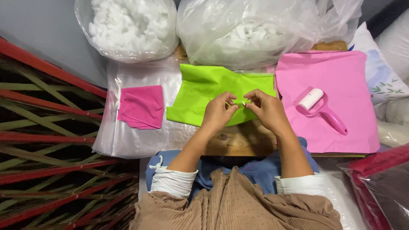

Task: Cleaning fabric with a lint roller, folding it, and placing it into plastic bags

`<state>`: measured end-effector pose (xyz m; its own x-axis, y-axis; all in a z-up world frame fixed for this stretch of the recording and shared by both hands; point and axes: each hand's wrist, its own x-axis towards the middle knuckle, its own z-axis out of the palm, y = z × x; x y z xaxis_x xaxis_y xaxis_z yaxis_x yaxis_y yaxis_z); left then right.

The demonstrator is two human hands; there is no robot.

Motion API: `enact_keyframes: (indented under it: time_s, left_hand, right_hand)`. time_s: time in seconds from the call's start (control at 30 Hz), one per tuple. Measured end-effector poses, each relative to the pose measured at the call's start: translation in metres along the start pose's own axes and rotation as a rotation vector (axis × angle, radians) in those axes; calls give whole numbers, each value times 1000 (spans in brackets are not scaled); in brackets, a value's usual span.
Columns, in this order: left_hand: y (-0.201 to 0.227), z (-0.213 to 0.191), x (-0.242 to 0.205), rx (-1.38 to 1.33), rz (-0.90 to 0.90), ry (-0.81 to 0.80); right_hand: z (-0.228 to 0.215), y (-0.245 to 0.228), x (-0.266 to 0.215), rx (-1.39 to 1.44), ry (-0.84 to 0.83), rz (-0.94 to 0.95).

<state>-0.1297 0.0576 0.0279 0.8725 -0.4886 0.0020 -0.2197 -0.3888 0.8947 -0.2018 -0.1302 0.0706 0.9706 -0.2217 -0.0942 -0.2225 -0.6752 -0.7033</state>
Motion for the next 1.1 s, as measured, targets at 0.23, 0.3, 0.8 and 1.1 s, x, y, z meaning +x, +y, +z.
enact_keyframes:
  time_s: [0.23,0.3,0.8,1.1]
  left_hand:
    - [16,-8,-11,-209,-43,-89]
    - [19,-9,-13,-218,-33,-80]
    - [0,4,-23,-57,128,-18]
    - [-7,-7,-21,-30,62,-79]
  right_hand:
    - [-4,-6,-11,127,0,-13]
    - [-2,-5,-14,138,-5,-26]
    - [4,-5,-26,133,-29,-169]
    - [-5,-12,-29,99,-71,-241]
